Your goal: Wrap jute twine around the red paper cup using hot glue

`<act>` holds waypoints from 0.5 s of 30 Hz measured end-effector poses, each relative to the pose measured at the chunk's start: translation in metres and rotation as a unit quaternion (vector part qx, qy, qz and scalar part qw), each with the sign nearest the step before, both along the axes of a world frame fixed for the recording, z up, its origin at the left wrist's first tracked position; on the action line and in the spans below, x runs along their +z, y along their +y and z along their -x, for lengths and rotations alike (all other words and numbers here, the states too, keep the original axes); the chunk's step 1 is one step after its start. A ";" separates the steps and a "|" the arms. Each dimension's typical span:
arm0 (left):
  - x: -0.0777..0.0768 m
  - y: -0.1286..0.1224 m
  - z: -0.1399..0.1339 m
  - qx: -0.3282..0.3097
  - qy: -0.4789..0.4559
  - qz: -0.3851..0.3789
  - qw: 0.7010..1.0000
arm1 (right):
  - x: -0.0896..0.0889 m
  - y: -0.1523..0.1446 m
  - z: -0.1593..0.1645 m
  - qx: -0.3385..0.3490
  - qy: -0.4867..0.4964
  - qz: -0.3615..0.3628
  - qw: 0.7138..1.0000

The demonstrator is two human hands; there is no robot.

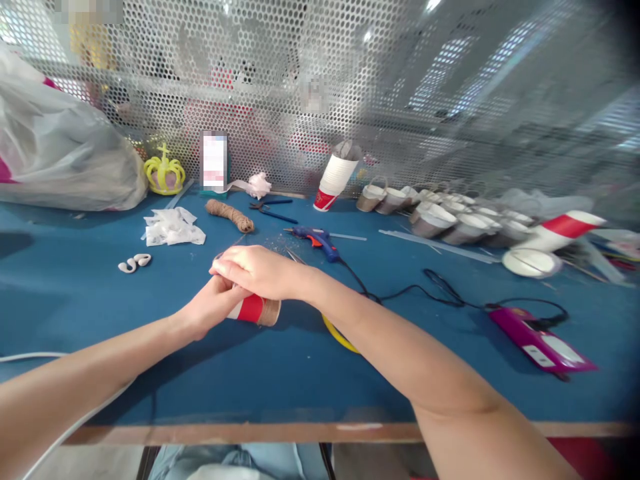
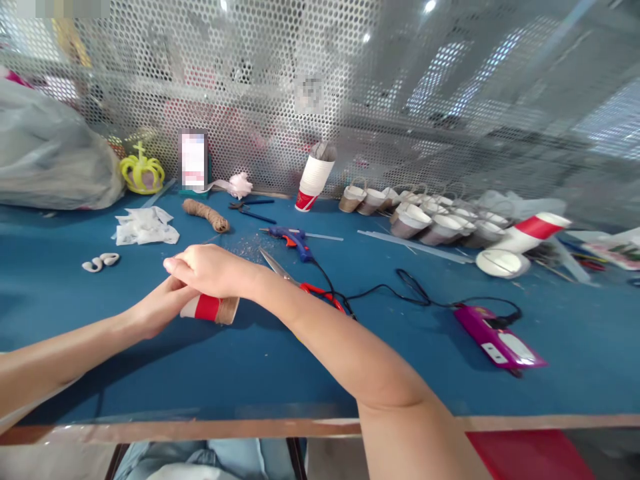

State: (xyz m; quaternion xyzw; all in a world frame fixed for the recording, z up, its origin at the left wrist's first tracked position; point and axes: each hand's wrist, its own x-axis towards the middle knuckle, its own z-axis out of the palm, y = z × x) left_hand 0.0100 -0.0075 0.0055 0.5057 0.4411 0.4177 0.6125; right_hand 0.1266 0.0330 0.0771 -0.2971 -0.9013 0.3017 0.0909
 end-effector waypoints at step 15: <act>-0.003 -0.003 0.006 -0.009 0.104 -0.044 0.994 | -0.022 0.070 -0.113 -0.407 -0.110 -0.145 0.895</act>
